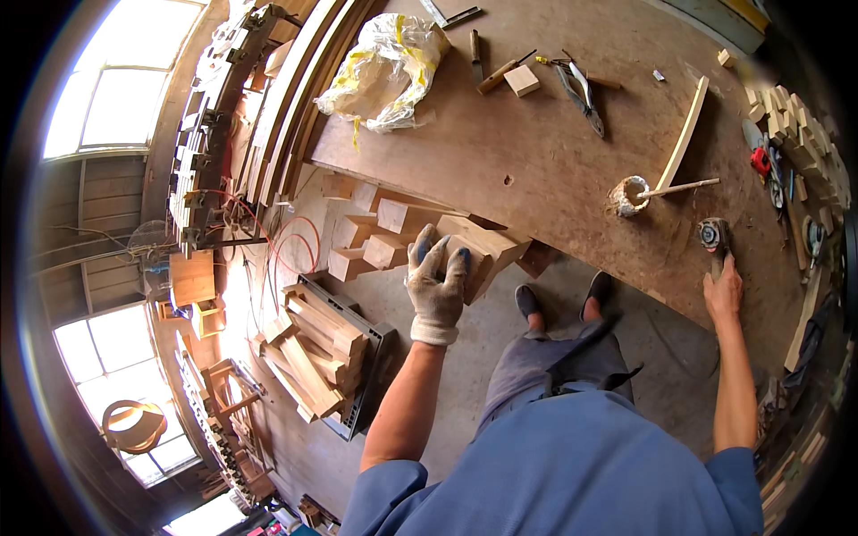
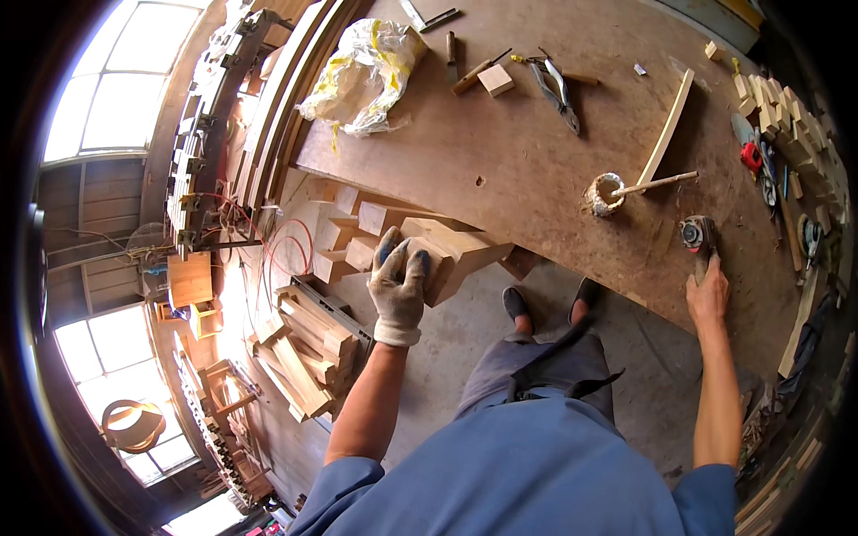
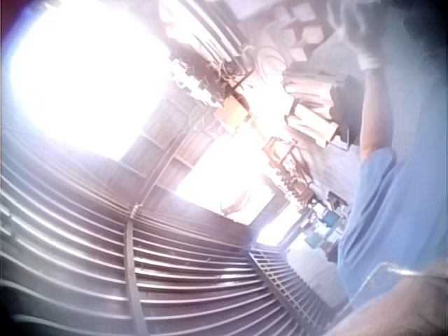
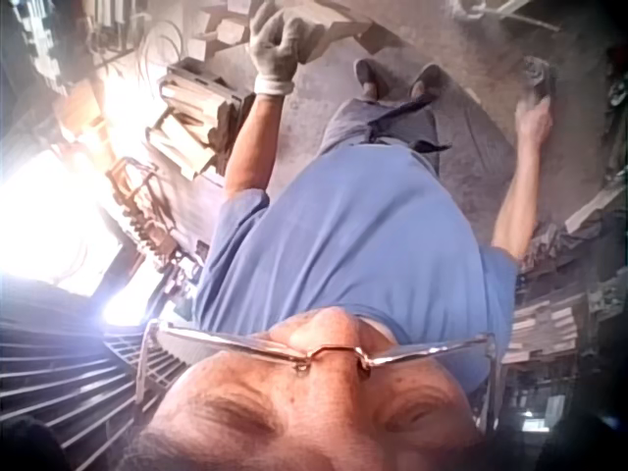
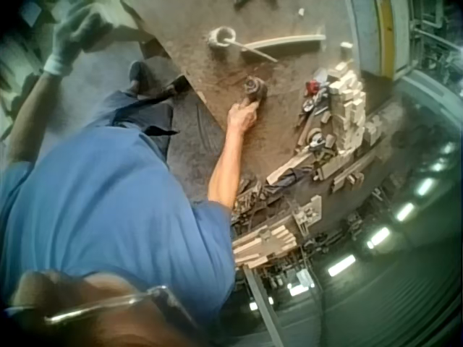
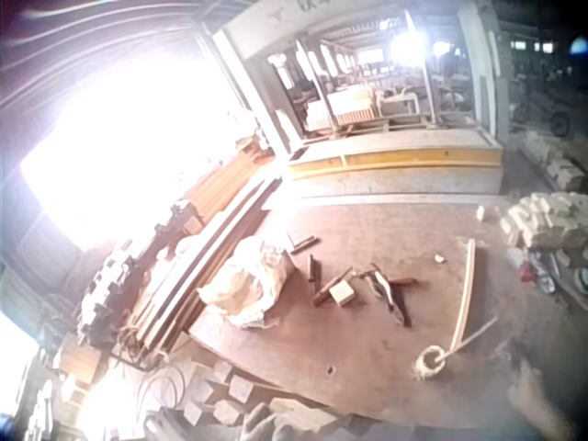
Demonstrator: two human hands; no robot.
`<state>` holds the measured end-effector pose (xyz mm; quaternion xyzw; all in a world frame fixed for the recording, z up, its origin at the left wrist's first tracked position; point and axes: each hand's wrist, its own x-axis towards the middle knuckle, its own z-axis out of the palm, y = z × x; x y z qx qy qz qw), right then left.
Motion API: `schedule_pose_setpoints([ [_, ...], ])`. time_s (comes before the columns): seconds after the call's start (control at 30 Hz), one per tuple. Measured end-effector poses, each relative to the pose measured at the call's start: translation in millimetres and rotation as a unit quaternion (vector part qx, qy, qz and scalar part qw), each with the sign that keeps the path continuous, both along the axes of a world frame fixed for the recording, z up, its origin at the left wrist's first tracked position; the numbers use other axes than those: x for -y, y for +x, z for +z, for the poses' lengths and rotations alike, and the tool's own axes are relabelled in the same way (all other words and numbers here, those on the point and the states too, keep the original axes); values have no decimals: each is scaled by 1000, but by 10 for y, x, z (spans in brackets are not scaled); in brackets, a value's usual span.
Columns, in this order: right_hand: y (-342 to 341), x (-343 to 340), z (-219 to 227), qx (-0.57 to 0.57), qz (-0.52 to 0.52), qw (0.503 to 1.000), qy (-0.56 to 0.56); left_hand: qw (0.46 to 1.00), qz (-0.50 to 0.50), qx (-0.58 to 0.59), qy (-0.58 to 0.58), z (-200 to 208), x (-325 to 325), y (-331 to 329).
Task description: The person uses a nail gun to fasten small wooden blocks on a workbench. They then walk to a drying rack to retrieve larger wooden pieces, which they carry back to the workbench. The person applies glue to the blocks and continues assembling the wooden components.
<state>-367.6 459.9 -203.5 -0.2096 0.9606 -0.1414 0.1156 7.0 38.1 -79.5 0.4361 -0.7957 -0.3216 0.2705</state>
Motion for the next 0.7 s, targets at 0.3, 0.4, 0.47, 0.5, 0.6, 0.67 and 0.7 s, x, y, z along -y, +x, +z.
schedule_pose_setpoints([
  [0.3,930,902,1543,231,107,945,-204,1000,4,-3,-4,-18,-2,15],
  [0.4,1108,1103,1709,364,144,899,-199,1000,5,-11,-5,-35,-6,26],
  [0.47,1308,1314,1635,334,186,880,-281,1000,2,-21,1,-45,4,14],
  [0.5,1384,1391,1510,278,238,875,-316,1000,1,-16,-1,-34,3,14],
  [0.6,1563,1672,1715,318,267,858,-302,1000,1,-3,-8,0,-11,11],
  [0.67,1630,1818,1791,300,311,853,-295,1000,2,-3,-9,-12,-12,18],
  [0.7,1651,1860,1814,290,332,849,-290,1000,3,-7,-7,-18,-14,21],
])
